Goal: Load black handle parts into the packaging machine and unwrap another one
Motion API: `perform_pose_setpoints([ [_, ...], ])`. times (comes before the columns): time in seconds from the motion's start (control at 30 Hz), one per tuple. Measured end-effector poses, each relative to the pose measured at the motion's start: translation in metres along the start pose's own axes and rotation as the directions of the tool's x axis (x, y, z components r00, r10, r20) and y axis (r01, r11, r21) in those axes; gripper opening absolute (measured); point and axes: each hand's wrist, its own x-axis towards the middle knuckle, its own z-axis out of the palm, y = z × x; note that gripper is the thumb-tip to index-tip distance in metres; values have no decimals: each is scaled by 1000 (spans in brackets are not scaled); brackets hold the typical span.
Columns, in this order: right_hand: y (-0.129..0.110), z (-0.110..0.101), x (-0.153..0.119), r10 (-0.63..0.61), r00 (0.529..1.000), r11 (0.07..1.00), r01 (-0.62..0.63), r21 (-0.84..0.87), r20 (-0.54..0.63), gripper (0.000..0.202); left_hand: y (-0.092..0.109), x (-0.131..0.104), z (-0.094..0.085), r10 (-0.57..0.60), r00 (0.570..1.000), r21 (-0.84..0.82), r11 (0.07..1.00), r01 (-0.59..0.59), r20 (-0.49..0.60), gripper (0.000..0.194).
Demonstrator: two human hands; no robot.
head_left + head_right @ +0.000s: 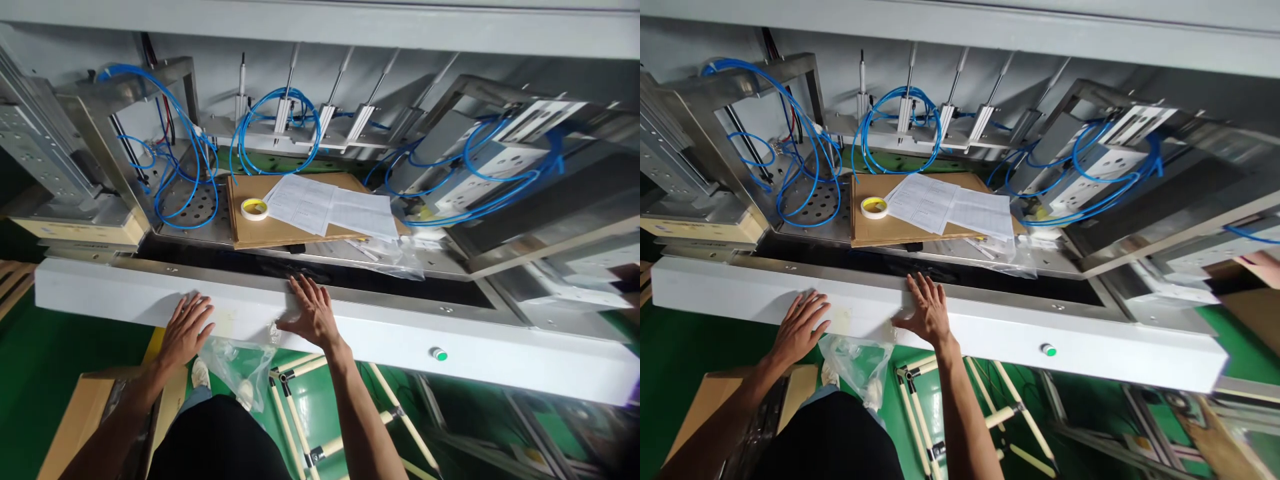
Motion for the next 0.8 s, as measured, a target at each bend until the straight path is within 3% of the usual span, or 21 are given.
perform_pose_setpoints([
  [0.3, 2, 2, -1, -29, 999, 999, 28, -16, -35, 103, -12, -2, 11, -61, 993, -84, 995, 53, -105, 31],
  [0.6, 1, -1, -1, -16, 999, 999, 17, 36, -28, 112, -5, 8, 10, -171, 973, -163, 976, 145, -156, 25],
  [0.7, 6, -1, -1, -43, 998, 998, 46, 52, -46, 110, -1, 2, 10, -232, 946, -205, 961, 186, -228, 27],
  [0.8, 13, 2, -1, -75, 991, 996, 81, 49, -109, 101, 8, -15, 16, -417, 867, -298, 893, 336, -271, 27],
])
